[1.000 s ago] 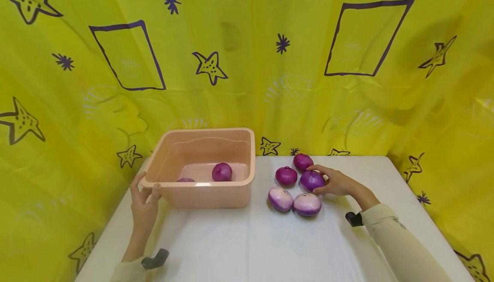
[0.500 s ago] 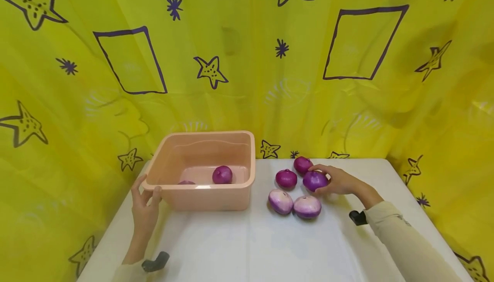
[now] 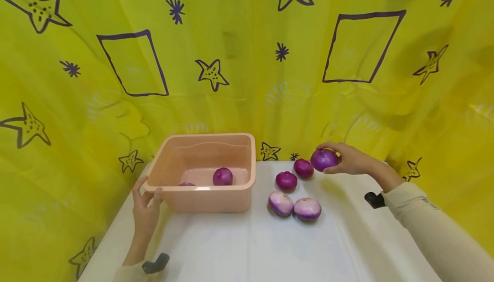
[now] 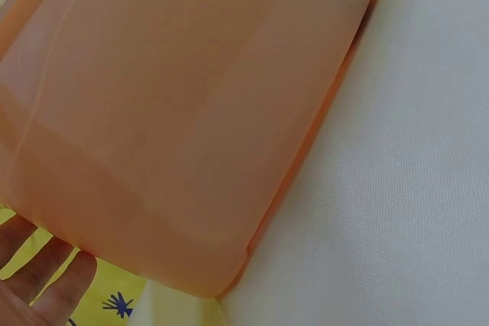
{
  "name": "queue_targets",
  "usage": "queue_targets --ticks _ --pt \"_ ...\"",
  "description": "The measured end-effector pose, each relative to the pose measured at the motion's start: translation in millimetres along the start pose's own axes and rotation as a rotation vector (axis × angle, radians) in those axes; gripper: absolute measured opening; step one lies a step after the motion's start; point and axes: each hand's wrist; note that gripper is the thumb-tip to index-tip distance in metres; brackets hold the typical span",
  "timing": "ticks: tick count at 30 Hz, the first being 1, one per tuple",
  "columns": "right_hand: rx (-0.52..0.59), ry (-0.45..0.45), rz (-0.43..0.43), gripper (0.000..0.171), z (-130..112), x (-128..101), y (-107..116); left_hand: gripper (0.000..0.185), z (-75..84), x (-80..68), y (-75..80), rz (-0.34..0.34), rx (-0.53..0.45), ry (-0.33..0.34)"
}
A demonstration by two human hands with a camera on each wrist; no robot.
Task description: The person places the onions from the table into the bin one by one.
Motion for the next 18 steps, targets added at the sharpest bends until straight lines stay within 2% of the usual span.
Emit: queue_targets --ticks 8,13,18 --pt "-0.042 0.104 0.151 0.066 -22 9 22 0.062 0.2 0.3 -1.3 0.006 0.008 -0.008" --pt "-0.062 0.046 0.245 0.070 -36 15 27 0.061 -0.7 -0.1 -1.1 0.009 0.014 -0.010" --pt "-0.061 0.005 0.275 0.071 -44 20 29 0.062 0.2 -0.4 -0.5 0.004 0.013 -0.004"
Point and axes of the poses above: each hand's wrist, its own x-axis towards the middle knuckle, its own y-axis out of the back of the hand, z = x × y, and after that the axes turned 8 degrees about x, right-handed
